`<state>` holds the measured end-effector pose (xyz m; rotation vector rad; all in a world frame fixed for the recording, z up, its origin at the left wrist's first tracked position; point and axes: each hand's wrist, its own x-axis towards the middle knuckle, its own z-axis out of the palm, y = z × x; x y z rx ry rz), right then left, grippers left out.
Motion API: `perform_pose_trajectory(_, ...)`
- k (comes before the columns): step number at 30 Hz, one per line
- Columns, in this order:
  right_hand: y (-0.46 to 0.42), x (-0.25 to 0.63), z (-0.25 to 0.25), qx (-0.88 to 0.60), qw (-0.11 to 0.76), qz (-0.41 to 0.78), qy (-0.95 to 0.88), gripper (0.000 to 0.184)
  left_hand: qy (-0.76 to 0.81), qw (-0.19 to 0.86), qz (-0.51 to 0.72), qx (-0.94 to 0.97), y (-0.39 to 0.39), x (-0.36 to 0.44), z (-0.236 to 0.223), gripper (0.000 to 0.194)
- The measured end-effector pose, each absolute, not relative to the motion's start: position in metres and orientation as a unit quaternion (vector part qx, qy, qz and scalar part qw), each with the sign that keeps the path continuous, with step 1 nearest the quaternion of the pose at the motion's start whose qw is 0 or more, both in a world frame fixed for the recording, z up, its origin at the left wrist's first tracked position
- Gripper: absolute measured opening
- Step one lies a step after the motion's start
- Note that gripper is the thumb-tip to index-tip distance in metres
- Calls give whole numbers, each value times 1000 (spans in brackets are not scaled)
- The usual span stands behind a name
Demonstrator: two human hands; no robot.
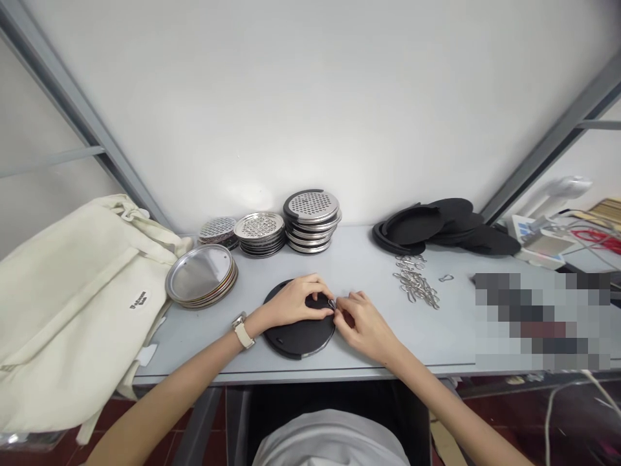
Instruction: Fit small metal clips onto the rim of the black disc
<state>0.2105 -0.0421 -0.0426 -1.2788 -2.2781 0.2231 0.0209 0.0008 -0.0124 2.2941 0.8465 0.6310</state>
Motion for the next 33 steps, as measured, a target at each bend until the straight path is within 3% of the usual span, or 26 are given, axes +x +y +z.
perform_pose_trajectory(33, -39, 211, -48, -484, 244, 96, -835, 25, 325, 287, 247, 866, 0, 21, -14, 21)
